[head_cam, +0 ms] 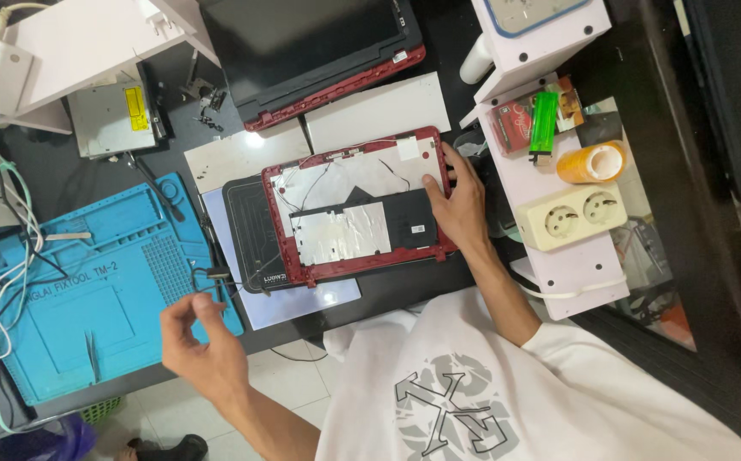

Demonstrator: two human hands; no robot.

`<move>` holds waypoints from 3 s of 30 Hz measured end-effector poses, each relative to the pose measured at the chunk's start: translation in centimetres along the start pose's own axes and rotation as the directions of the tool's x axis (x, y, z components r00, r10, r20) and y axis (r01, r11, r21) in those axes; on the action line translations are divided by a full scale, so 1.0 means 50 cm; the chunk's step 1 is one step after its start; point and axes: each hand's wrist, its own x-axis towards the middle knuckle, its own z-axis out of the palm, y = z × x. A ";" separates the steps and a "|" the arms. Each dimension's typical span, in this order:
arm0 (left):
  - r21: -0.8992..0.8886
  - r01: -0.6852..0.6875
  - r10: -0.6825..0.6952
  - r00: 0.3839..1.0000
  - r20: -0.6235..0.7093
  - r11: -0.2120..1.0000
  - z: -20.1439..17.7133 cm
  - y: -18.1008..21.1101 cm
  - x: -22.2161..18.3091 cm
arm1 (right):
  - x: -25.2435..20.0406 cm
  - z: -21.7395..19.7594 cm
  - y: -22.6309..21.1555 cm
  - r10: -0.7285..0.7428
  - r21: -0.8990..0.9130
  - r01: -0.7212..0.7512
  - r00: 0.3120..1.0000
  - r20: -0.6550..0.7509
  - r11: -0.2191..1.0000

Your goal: The person disassembles a black laptop, removing the back cover and internal components. They then handle a red laptop chassis, placing a black screen assembly onto it and adjusting internal wires and connectors.

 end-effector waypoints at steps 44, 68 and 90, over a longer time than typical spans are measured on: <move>-0.397 0.231 -0.043 0.902 0.430 0.888 0.119 0.010 0.010 | -0.074 -0.039 -0.082 0.069 0.671 -0.092 0.996 0.061 0.735; -0.103 -0.121 0.148 0.935 0.321 0.987 0.510 -0.048 0.444 | 0.437 0.143 -0.140 -0.197 -0.166 0.194 0.980 0.002 0.967; 0.025 0.112 -0.097 0.704 0.703 0.993 0.141 0.126 0.007 | -0.038 0.107 -0.125 -0.060 0.155 -0.022 0.860 0.507 0.988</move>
